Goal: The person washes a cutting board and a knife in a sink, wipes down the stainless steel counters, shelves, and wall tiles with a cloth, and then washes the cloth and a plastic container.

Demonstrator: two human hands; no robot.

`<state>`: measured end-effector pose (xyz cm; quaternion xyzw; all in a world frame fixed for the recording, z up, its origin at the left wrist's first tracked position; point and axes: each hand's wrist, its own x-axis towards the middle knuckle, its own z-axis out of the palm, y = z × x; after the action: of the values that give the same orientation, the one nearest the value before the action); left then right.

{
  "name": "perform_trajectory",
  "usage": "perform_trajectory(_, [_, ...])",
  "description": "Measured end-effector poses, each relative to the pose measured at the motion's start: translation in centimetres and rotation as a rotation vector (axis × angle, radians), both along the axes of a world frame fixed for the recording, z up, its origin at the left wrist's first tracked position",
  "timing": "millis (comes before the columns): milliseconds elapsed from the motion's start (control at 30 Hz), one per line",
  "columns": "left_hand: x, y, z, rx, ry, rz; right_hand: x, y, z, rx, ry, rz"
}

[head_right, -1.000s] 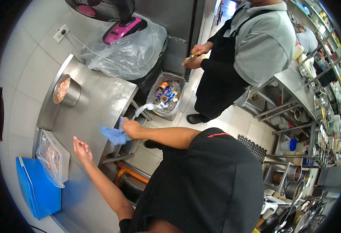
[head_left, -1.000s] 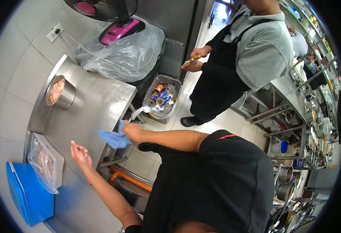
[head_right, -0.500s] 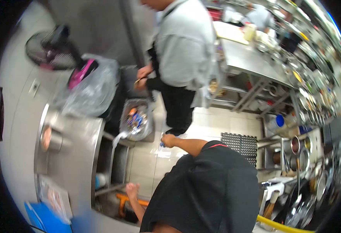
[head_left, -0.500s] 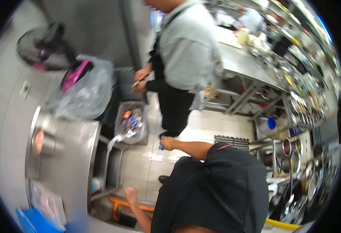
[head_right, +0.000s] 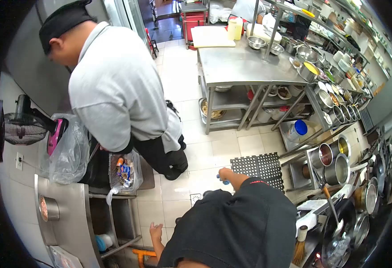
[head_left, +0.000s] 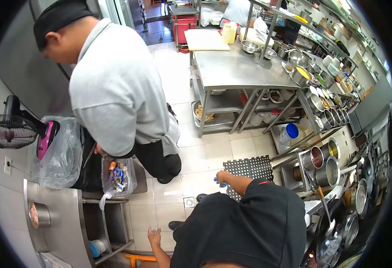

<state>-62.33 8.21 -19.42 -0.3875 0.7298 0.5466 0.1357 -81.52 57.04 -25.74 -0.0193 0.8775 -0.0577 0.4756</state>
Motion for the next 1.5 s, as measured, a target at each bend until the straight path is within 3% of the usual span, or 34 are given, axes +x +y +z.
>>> perform_trajectory(133, [-4.5, 4.7, -0.2, -0.078, 0.079, -0.198, 3.5, 7.4, -3.4, 0.025, 0.140, -0.026])
perform_trajectory(267, [-7.3, 9.3, 0.0, -0.163, 0.051, -0.336, 5.5, 12.3, -7.1, 0.100, 0.028, -0.067])
perform_trajectory(367, [-8.1, 11.6, 1.5, -0.226, 0.082, -0.429, 6.6, 13.8, -3.9, 0.054, -0.024, -0.116])
perform_trajectory(400, [-8.9, 12.5, 2.0, -0.224, 0.097, -0.465, 7.2, 14.7, -4.1, -0.074, -0.020, -0.086])
perform_trajectory(467, [-9.0, 11.1, -1.6, -0.349, 0.177, -0.579, 8.6, 15.5, -5.2, 0.026, 0.122, 0.086])
perform_trajectory(533, [-9.4, 12.2, -0.4, -0.238, 0.165, -0.461, 9.4, 15.2, 0.0, -0.005, 0.071, -0.213])
perform_trajectory(633, [-10.9, 10.5, -5.9, -0.189, 0.149, -0.429, 10.7, 16.7, -3.8, -0.014, 0.048, -0.291])
perform_trajectory(733, [-11.6, 10.6, -5.6, -0.259, 0.109, -0.512, 12.0, 16.6, -3.9, -0.028, 0.191, -0.458])
perform_trajectory(800, [-11.4, 12.4, -3.4, -0.169, 0.208, -0.460, 12.8, 17.5, -6.2, -0.039, 0.163, -0.438])
perform_trajectory(900, [-12.1, 13.3, -2.6, -0.046, 0.153, -0.417, 13.6, 18.3, -6.0, -0.040, 0.104, -0.374])
perform_trajectory(1100, [-10.7, 12.9, -3.7, -0.031, 0.080, -0.479, 13.7, 19.4, -3.5, -0.014, 0.023, -0.379])
perform_trajectory(1167, [-9.6, 12.8, -3.2, -0.143, -0.006, -0.494, 12.8, 17.9, -1.8, 0.013, -0.032, -0.355])
perform_trajectory(1233, [-8.9, 13.1, -2.4, -0.115, -0.011, -0.441, 12.9, 17.6, -0.6, 0.020, 0.174, -0.311])
perform_trajectory(1500, [-7.8, 12.2, -1.6, -0.120, -0.020, -0.364, 11.5, 16.9, -0.6, -0.028, 0.207, -0.249])
